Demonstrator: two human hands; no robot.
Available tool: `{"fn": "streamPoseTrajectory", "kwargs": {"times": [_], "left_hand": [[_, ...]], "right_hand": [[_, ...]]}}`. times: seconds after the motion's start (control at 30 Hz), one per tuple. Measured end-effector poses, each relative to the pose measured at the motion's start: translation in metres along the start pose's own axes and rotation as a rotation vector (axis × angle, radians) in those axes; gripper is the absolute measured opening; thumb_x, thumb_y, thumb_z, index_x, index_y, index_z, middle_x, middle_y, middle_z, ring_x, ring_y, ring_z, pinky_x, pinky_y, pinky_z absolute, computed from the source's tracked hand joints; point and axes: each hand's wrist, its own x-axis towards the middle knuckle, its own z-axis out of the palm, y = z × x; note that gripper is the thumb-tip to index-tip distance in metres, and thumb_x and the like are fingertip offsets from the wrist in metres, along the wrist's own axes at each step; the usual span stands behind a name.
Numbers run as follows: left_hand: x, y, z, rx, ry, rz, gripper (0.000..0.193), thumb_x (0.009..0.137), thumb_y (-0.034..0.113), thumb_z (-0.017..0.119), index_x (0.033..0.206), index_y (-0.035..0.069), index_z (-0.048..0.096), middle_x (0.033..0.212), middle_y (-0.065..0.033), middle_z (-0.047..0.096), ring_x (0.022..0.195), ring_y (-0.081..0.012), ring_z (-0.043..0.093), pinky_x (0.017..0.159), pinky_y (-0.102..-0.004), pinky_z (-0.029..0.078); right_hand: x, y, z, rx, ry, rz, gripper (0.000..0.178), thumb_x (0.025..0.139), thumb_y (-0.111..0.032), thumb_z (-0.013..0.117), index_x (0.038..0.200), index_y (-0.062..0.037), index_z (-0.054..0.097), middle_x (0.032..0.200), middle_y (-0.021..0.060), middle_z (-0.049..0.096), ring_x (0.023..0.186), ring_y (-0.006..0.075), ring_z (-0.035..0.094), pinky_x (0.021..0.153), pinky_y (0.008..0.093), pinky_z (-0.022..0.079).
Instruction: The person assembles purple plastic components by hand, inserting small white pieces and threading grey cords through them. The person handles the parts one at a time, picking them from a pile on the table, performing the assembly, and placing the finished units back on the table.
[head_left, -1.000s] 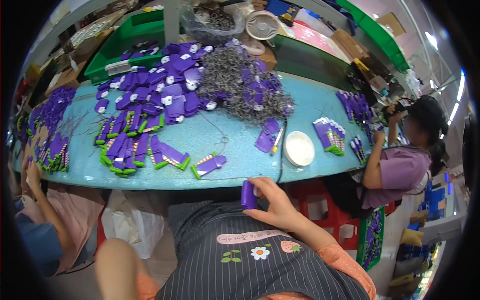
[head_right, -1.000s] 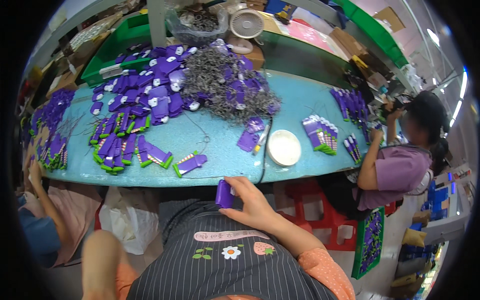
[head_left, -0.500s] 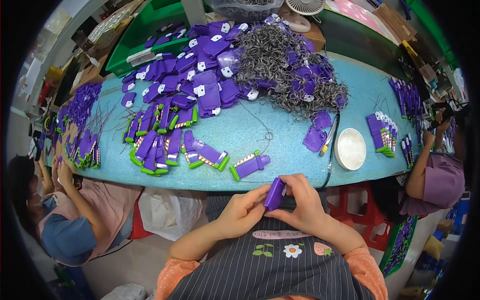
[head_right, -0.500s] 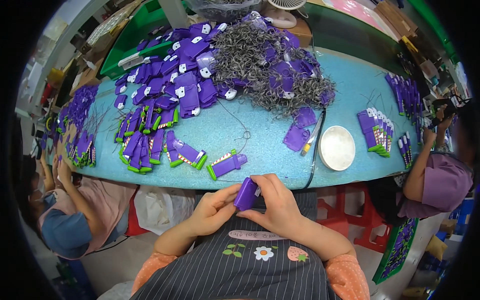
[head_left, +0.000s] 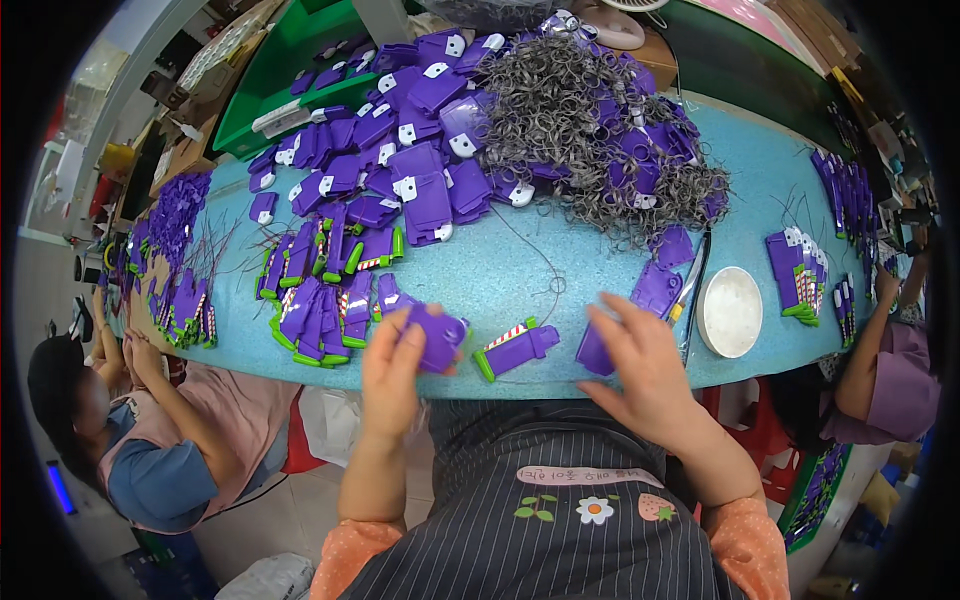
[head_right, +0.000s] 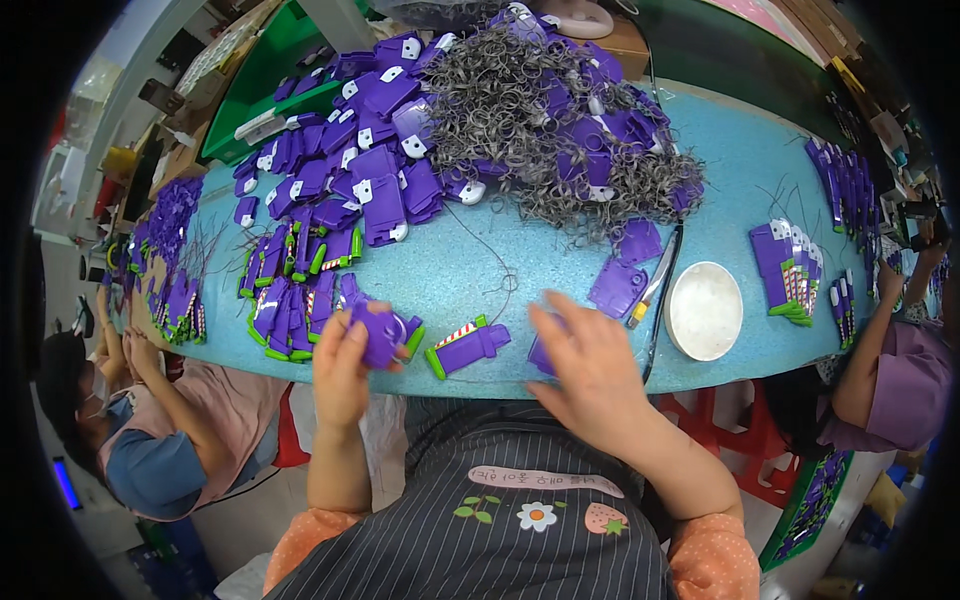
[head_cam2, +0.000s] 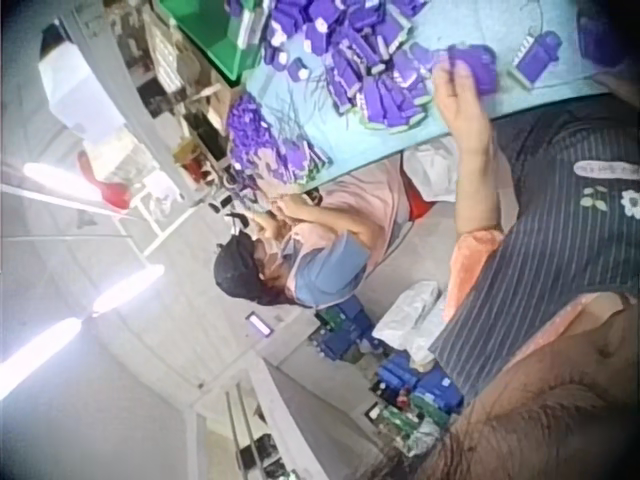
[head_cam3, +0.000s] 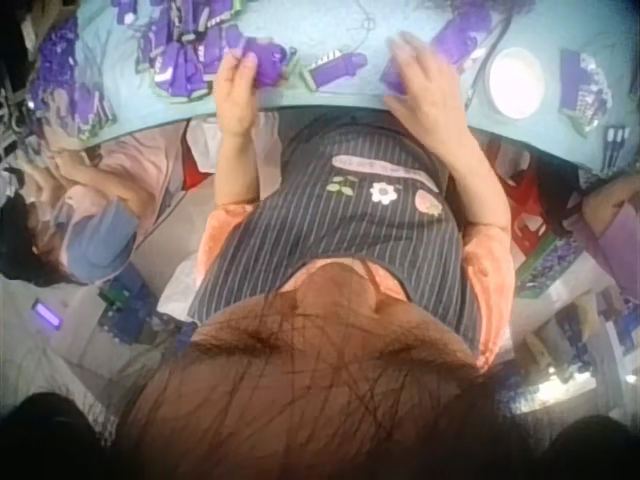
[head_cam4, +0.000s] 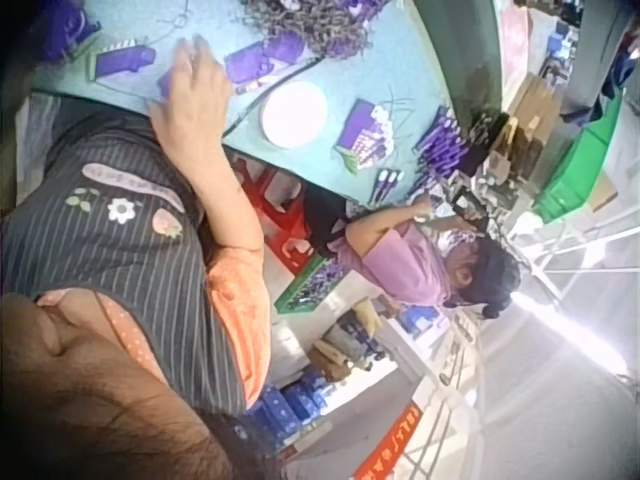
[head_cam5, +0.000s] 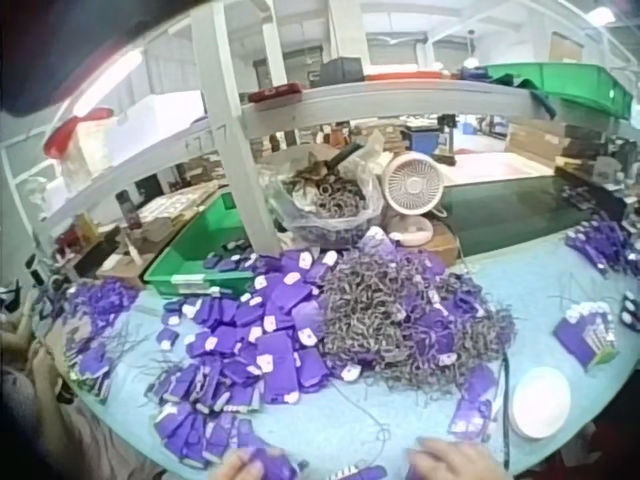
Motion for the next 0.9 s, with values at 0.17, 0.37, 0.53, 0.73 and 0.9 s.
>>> {"fn": "streamPoseTrajectory", "kwargs": {"times": [0.17, 0.37, 0.53, 0.73, 0.9], "left_hand": [[0.024, -0.027, -0.006, 0.294, -0.194, -0.030, 0.024, 0.094, 0.024, 0.048, 0.099, 0.001, 0.054, 0.077, -0.0024, 0.060, 0.062, -0.0051, 0.053, 0.051, -0.0205, 0.042], [0.015, -0.015, 0.004, 0.172, -0.247, 0.050, 0.024, 0.096, 0.020, 0.043, 0.104, -0.001, 0.050, 0.087, -0.0060, 0.062, 0.072, -0.0091, 0.059, 0.061, -0.0218, 0.046], [0.001, 0.003, 0.021, 0.076, -0.248, 0.130, 0.027, 0.097, 0.016, 0.040, 0.114, -0.003, 0.047, 0.102, -0.0135, 0.061, 0.081, -0.0137, 0.061, 0.070, -0.0264, 0.049], [-0.002, -0.001, 0.047, -0.076, -0.478, 0.001, 0.032, 0.099, 0.018, 0.034, 0.122, -0.002, 0.045, 0.112, -0.0080, 0.055, 0.106, -0.0129, 0.051, 0.088, -0.0282, 0.044], [-0.011, -0.018, 0.056, -0.252, -0.414, -0.050, 0.028, 0.096, 0.015, 0.042, 0.121, 0.000, 0.042, 0.103, -0.0086, 0.057, 0.094, -0.0137, 0.057, 0.082, -0.0267, 0.047]], "right_hand": [[0.034, -0.002, 0.040, -0.286, -0.126, -0.322, 0.043, 0.072, -0.011, 0.057, 0.112, 0.0011, 0.051, 0.101, 0.0093, 0.054, 0.093, 0.0235, 0.051, 0.079, 0.0349, 0.041], [0.033, 0.008, 0.018, -0.070, -0.108, -0.470, 0.024, 0.071, -0.012, 0.057, 0.093, -0.0027, 0.059, 0.080, 0.0039, 0.054, 0.084, 0.0207, 0.052, 0.071, 0.0310, 0.039], [0.044, -0.004, -0.012, 0.101, -0.031, -0.394, 0.022, 0.070, -0.014, 0.064, 0.091, -0.0066, 0.060, 0.077, 0.0033, 0.053, 0.082, 0.0209, 0.052, 0.071, 0.0337, 0.040], [0.053, -0.016, -0.007, 0.007, 0.149, -0.448, 0.029, 0.065, -0.018, 0.069, 0.091, -0.0083, 0.060, 0.082, 0.0025, 0.054, 0.081, 0.0215, 0.053, 0.074, 0.0355, 0.039], [0.034, -0.015, 0.026, -0.119, 0.587, -0.345, 0.048, 0.056, -0.028, 0.080, 0.093, -0.0108, 0.056, 0.091, 0.0043, 0.052, 0.083, 0.0233, 0.050, 0.075, 0.0385, 0.037]]}}
